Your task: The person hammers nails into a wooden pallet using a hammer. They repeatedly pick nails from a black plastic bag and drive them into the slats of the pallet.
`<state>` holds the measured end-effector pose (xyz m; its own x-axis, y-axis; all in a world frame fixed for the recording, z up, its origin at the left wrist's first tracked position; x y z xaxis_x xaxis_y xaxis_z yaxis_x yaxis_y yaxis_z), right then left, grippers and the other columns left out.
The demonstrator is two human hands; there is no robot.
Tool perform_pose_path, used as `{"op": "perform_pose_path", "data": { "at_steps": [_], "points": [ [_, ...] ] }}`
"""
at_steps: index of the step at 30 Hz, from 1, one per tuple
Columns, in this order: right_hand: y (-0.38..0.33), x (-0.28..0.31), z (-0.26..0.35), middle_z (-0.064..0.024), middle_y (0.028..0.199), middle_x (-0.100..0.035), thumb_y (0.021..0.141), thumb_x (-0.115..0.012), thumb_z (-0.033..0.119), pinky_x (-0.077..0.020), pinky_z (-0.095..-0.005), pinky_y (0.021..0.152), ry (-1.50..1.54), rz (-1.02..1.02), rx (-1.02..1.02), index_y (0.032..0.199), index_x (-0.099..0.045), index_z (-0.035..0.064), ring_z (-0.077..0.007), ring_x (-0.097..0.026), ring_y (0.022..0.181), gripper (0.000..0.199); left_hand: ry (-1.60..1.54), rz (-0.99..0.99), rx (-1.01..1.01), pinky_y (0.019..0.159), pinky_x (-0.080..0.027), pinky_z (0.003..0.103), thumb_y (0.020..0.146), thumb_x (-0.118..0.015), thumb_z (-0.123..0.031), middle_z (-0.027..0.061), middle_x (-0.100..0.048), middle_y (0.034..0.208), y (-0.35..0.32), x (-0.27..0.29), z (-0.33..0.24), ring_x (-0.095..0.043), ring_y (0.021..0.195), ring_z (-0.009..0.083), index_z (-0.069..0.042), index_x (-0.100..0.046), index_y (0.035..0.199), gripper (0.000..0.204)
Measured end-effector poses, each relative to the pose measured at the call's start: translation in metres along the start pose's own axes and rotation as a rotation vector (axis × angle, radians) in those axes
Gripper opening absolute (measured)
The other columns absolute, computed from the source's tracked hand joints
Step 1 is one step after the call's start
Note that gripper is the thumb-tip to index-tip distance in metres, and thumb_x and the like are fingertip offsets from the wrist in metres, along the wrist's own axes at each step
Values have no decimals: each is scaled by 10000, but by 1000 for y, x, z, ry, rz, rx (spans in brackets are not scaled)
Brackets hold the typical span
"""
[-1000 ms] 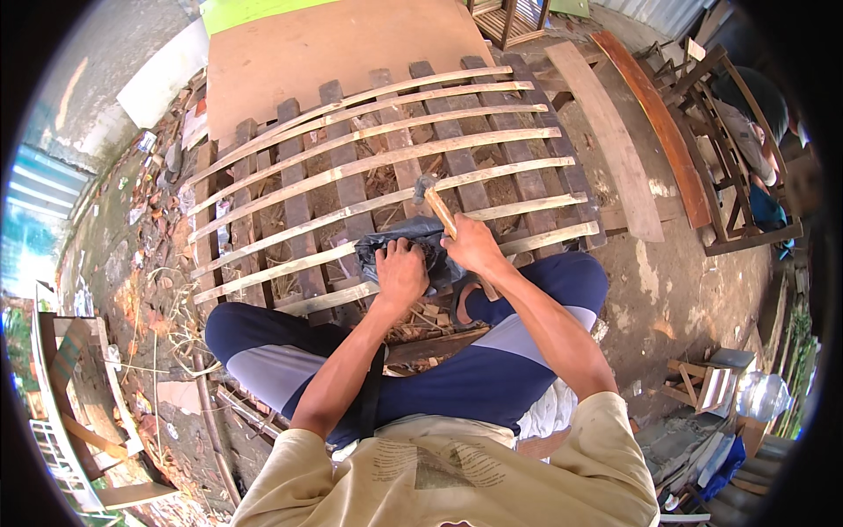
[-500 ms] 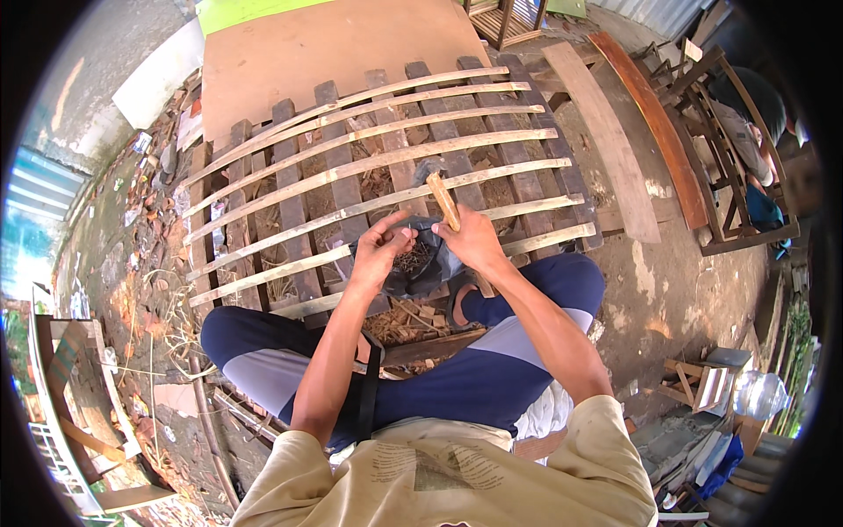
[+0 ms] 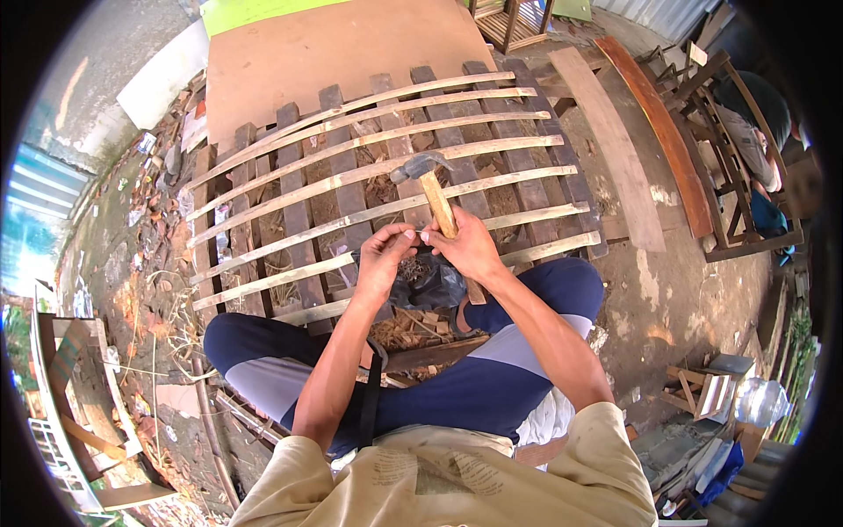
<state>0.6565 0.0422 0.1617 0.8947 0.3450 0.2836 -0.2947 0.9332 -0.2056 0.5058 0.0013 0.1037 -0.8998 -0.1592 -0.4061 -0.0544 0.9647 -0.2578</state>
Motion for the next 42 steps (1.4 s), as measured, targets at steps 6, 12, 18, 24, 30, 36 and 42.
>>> {"op": "perform_pose_path", "data": {
  "at_steps": [6, 12, 18, 24, 30, 36, 42],
  "points": [
    [9, 16, -2, -218, 831, -694, 869, -727, 173, -546, -452, 714, -192, -121, 51, 938, -622, -15, -419, -685, 766, 226, 816, 85, -493, 689, -544, 358, 868, -736, -103, 84, -734, 903, 4, -35, -54, -707, 788, 241, -43, -723, 973, 121],
    [26, 27, -3, -198, 794, -695, 876, -729, 177, -541, -441, 716, -336, -272, 76, 930, -625, -6, -352, -706, 760, 217, 1220, 222, -499, 686, -553, 434, 862, -660, -108, 138, -732, 851, 47, -58, -61, -706, 783, 345, -98, -740, 994, 155],
    [39, 48, -18, -180, 756, -700, 864, -756, 218, -540, -415, 702, -344, -335, -65, 917, -624, -4, -314, -723, 753, 264, 962, 75, -311, 712, -529, 298, 918, -643, -153, 63, -756, 873, 166, -8, -61, -699, 774, 146, -56, -693, 995, 133],
    [48, 42, -40, -183, 751, -706, 867, -751, 230, -539, -412, 689, -340, -282, -122, 914, -617, -9, -321, -724, 735, 278, 536, -109, -265, 562, -422, 263, 895, -738, -250, 10, -664, 787, 291, 40, -86, -528, 607, 77, -28, -727, 1037, 264],
    [48, 37, -31, -179, 767, -709, 869, -747, 228, -539, -412, 714, -351, -229, -164, 917, -619, -7, -313, -728, 758, 272, 976, -129, -514, 764, -505, 343, 906, -715, -347, 92, -737, 922, 351, 61, -84, -659, 786, 192, -109, -760, 1075, 296],
    [50, 44, -33, -110, 755, -715, 918, -708, 214, -562, -322, 589, -140, -114, -326, 984, -620, 3, -171, -720, 629, 238, 1173, -171, -526, 871, -494, 374, 910, -703, -397, 130, -740, 953, 356, 50, -65, -662, 938, 251, -166, -770, 1086, 298],
    [103, 64, 20, -85, 722, -679, 960, -657, 257, -521, -295, 461, -235, -5, -325, 1002, -574, -36, -149, -659, 509, 308, 1131, -178, -549, 965, -427, 412, 925, -674, -419, 108, -727, 923, 358, 58, -63, -644, 901, 272, -202, -764, 1088, 286]
  ]
}}
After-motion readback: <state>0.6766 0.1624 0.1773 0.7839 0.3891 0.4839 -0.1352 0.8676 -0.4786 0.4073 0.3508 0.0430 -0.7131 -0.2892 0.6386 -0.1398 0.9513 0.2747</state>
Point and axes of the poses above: each hand's wrist, its own y-axis towards the middle knuckle, its own x-axis out of the back of the hand, z = x × y, the point moved 9 cm from there along y, towards the middle knuckle
